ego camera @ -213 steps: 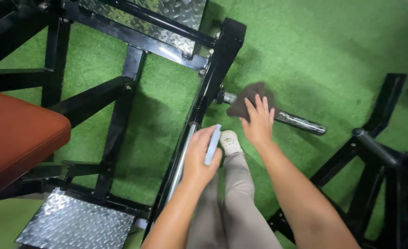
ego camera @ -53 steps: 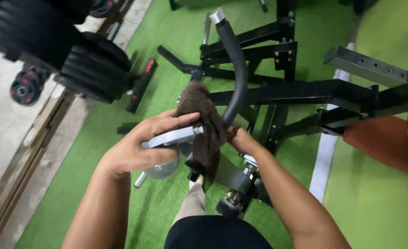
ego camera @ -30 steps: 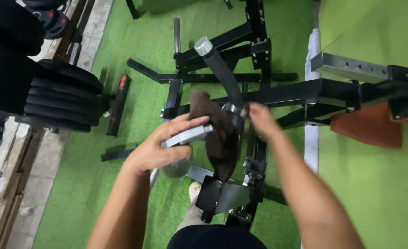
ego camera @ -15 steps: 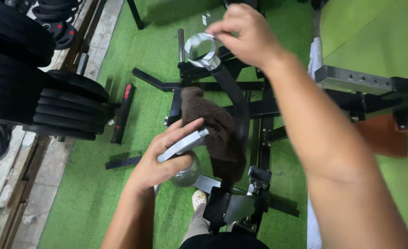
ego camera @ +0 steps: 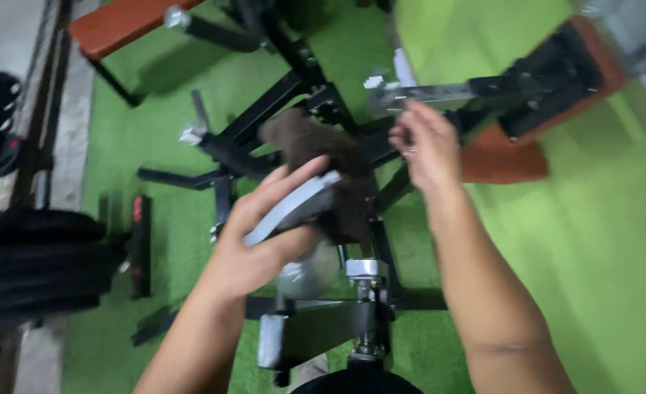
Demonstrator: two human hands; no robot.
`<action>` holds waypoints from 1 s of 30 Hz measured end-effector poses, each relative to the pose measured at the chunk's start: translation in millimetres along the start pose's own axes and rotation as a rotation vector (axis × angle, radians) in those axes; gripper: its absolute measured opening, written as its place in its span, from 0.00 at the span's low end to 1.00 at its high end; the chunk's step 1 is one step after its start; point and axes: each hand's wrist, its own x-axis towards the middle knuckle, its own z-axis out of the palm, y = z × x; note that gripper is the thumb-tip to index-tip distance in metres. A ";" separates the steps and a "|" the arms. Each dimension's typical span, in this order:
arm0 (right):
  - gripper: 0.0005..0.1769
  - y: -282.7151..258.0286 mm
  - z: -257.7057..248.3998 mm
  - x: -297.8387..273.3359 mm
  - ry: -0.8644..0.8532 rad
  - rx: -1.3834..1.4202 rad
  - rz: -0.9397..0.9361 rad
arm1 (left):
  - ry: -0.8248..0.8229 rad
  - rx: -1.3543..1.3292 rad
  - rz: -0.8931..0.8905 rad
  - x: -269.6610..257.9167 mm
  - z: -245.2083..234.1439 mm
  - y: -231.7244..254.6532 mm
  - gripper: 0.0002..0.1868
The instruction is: Cleaning and disinfecting various parts of gym weight machines using a spray bottle and cloth.
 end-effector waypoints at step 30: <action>0.34 59.2 -243.8 100.9 0.529 -1.071 -0.868 | 0.008 -0.067 -0.131 58.3 233.9 -136.5 0.37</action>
